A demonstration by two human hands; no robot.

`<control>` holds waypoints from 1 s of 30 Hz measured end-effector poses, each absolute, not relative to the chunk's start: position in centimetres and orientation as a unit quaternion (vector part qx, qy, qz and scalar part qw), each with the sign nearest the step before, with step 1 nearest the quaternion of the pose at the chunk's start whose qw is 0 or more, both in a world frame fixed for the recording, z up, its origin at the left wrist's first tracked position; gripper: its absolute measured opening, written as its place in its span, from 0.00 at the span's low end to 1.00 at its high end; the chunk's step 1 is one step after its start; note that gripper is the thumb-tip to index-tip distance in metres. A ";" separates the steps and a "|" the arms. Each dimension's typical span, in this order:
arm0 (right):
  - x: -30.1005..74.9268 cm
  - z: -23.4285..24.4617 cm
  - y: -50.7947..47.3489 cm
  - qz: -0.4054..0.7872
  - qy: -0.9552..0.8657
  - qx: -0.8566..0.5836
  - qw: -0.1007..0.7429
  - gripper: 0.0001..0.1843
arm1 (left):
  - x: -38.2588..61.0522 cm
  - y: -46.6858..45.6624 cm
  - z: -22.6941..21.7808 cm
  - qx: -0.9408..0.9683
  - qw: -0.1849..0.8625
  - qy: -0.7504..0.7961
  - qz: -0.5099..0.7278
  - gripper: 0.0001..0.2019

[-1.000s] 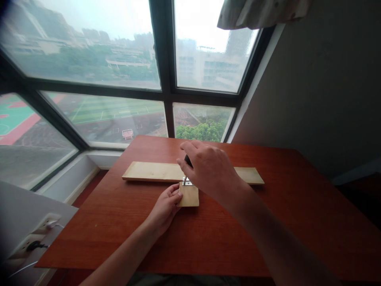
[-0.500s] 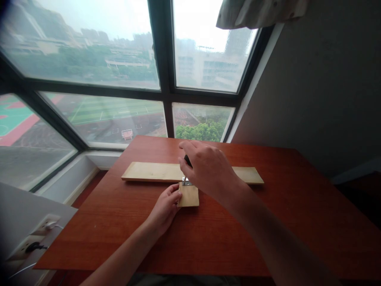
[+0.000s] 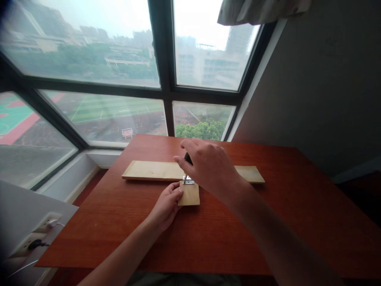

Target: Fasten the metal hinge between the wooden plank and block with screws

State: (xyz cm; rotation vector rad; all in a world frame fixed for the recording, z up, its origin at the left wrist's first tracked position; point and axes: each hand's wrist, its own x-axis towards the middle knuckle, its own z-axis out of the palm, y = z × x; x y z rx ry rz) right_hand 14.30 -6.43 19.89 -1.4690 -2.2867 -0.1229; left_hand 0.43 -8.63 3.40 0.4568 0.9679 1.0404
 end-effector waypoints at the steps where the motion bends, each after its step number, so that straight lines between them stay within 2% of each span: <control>1: 14.3 20.0 -6.4 -0.048 -0.823 -0.528 0.204 0.14 | 0.4 -8.6 3.4 0.210 0.735 0.441 0.471 0.13; 5: 14.3 20.3 -6.5 -0.034 -0.839 -0.503 0.203 0.13 | 0.3 -8.6 3.3 0.218 0.735 0.442 0.466 0.14; 10: 14.3 20.5 -6.9 0.001 -0.847 -0.492 0.199 0.20 | 0.3 -8.6 3.0 0.219 0.735 0.434 0.473 0.14; 15: 14.3 20.6 -6.7 -0.051 -0.820 -0.546 0.166 0.19 | 0.2 -8.5 2.7 0.218 0.735 0.434 0.472 0.15; 19: 14.5 20.4 -6.6 -0.027 -0.829 -0.525 0.191 0.16 | 0.2 -8.5 2.8 0.215 0.736 0.434 0.474 0.15; 24: 14.8 20.4 -6.9 -0.007 -0.847 -0.496 0.193 0.24 | 0.2 -8.5 3.0 0.208 0.737 0.436 0.474 0.15; 30: 14.5 20.6 -7.1 -0.046 -0.820 -0.544 0.173 0.15 | 0.2 -8.6 3.3 0.208 0.738 0.438 0.468 0.14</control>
